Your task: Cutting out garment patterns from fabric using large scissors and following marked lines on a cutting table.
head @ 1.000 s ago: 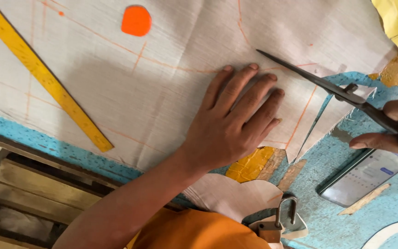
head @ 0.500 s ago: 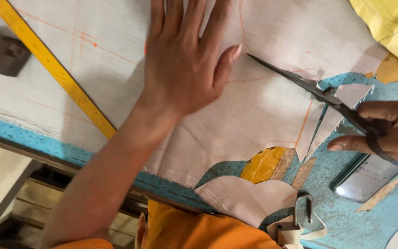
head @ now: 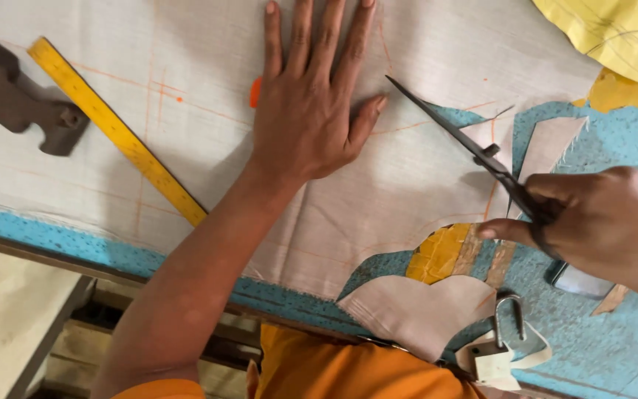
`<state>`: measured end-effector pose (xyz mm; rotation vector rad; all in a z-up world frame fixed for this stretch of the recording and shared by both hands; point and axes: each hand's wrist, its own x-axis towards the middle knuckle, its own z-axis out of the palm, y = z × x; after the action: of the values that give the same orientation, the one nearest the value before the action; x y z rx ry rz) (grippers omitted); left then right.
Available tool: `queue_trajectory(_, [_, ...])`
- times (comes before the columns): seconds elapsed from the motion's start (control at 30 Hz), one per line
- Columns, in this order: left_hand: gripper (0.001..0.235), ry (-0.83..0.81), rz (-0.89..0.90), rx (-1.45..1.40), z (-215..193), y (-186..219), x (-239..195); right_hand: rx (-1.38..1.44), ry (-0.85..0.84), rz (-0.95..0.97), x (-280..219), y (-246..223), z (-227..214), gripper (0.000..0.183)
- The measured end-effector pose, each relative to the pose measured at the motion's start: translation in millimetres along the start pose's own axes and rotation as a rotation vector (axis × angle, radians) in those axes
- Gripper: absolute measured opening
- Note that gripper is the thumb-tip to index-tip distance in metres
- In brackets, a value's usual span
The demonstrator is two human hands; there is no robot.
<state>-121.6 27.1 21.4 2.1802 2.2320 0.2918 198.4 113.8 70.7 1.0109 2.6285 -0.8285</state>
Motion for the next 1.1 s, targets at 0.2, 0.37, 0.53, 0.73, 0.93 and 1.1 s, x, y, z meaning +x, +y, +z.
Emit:
queue_trajectory(0.2, [0.078, -0.029, -0.018, 0.032, -4, 0, 0, -0.202, -0.008, 0.291, -5, -31, 19, 0.056])
queue_trajectory(0.37, [0.082, -0.021, -0.012, 0.053, -3, -2, -2, 0.007, 0.075, 0.369, -10, -59, 28, 0.036])
queue_trajectory(0.53, [0.085, -0.04, -0.017, 0.052, -7, -4, -2, 0.032, 0.036, 0.548, -2, -89, 32, 0.054])
queue_trajectory(0.73, [0.08, -0.03, -0.022, 0.055, -9, -4, -4, 0.112, 0.111, 0.612, 12, -117, 45, 0.054])
queue_trajectory(0.93, [0.08, -0.068, -0.002, 0.051, -14, -6, -4, 0.154, 0.232, 0.557, 5, -114, 61, 0.046])
queue_trajectory(1.1, [0.074, 0.201, 0.068, -0.1, 1, -16, 7, 0.157, 0.15, 0.634, 11, -128, 49, 0.071])
